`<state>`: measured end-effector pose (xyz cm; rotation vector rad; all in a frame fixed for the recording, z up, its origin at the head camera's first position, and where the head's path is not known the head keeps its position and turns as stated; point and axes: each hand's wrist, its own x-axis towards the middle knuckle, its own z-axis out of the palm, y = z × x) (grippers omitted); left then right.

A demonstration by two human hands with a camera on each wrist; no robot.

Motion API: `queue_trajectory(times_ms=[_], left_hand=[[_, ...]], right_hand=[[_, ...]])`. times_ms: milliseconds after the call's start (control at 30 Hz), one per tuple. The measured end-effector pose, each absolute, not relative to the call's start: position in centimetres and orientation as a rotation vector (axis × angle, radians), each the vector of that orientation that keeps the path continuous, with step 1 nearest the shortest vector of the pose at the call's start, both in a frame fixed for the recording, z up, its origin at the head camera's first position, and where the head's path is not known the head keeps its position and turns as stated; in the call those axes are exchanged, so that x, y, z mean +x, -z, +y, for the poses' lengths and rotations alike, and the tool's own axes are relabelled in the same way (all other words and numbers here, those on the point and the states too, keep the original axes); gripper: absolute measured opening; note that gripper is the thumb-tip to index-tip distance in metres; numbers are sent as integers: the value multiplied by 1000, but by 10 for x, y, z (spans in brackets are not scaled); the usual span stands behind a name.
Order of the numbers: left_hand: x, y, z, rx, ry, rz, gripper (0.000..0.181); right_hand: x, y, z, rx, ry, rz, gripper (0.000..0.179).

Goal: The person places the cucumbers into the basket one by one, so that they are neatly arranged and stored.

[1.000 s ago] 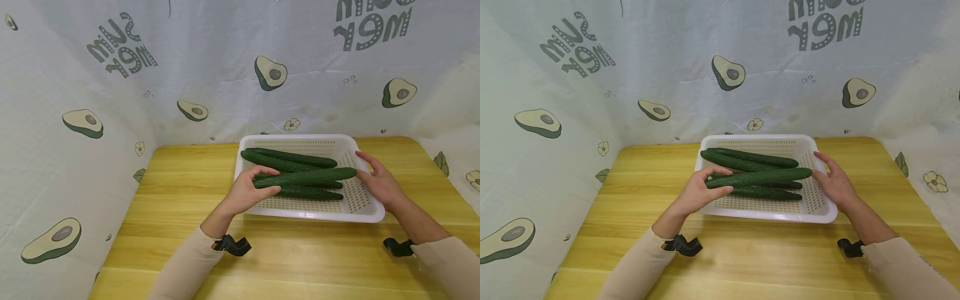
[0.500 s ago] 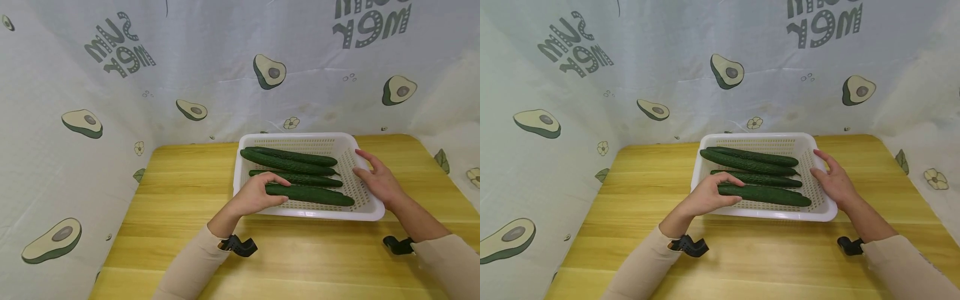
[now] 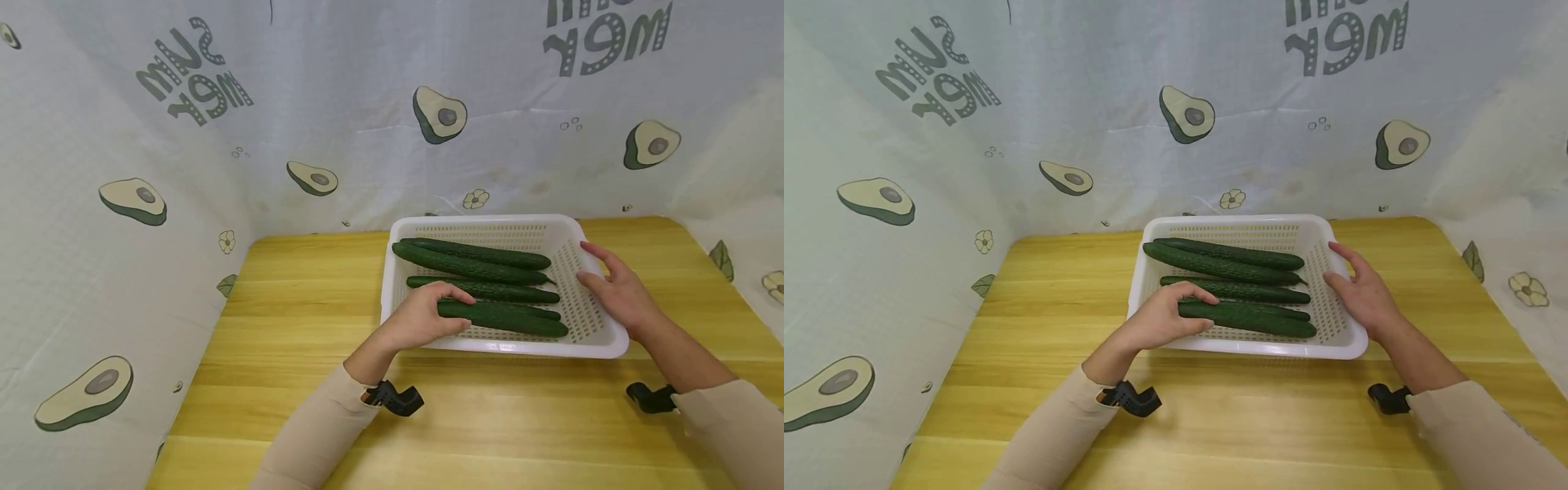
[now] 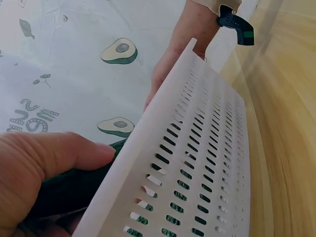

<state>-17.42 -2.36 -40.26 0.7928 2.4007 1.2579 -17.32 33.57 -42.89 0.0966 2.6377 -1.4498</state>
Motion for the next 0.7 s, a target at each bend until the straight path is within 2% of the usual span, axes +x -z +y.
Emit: queue_trajectory(times_ms=[333,700], left_hand=[[-182,394,-34,785,-1163,2580,53],[-196,381,-72,802,-1292,2697,46]], right_hand=[[-174,428,334,94,1443,2621,67],[-172,431,335,112,1402,2648,69]])
